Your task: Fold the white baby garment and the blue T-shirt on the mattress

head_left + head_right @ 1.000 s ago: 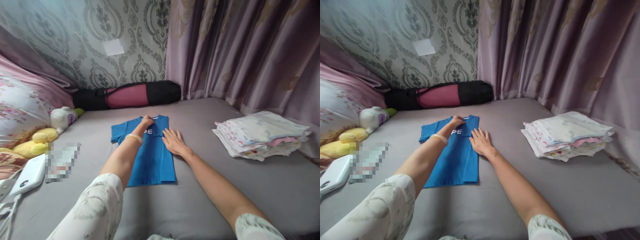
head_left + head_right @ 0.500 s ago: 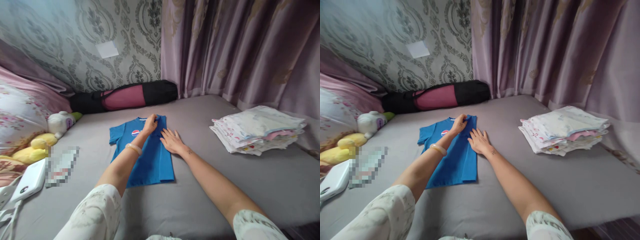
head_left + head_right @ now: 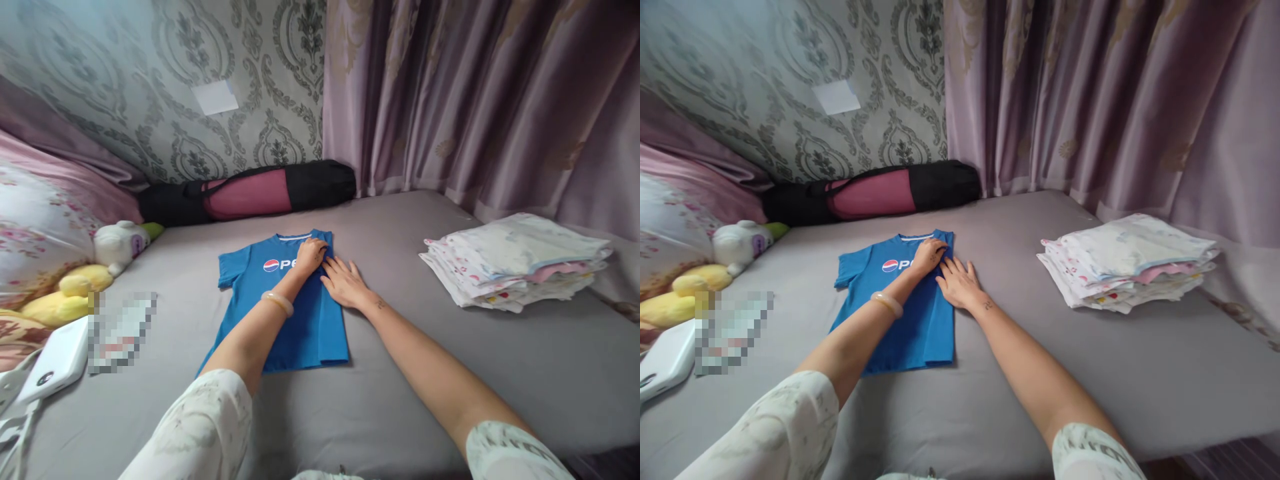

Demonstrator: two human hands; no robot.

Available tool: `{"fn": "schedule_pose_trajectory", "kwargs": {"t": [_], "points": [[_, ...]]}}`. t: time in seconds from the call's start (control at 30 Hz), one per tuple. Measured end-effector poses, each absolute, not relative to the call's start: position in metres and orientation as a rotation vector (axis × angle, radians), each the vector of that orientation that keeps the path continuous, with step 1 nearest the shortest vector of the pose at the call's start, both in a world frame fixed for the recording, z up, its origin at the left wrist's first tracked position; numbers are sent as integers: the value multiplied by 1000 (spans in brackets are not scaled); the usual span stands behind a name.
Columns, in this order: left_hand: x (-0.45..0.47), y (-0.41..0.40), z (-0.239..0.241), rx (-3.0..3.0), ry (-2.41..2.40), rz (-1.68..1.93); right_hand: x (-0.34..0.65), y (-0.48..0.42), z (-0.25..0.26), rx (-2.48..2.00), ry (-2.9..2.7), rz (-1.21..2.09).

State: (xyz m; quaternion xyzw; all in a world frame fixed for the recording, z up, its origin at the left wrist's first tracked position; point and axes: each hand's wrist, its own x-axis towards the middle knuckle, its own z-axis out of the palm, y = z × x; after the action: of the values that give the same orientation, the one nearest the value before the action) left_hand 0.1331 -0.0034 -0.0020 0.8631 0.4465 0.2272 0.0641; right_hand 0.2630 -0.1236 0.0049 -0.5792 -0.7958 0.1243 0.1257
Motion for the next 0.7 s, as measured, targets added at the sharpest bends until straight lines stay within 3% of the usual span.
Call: {"fn": "schedule_pose_trajectory", "kwargs": {"t": [0.3,0.47,0.7], "points": [[105,-24,-3,2534,1350,821,269,-116,8,-1695,-2165,478],[88,-39,-13,2540,1339,763,265,-92,14,-1745,-2050,399],[92,-48,-12,2538,1328,700,237,-42,19,-1871,-2161,536]]}}
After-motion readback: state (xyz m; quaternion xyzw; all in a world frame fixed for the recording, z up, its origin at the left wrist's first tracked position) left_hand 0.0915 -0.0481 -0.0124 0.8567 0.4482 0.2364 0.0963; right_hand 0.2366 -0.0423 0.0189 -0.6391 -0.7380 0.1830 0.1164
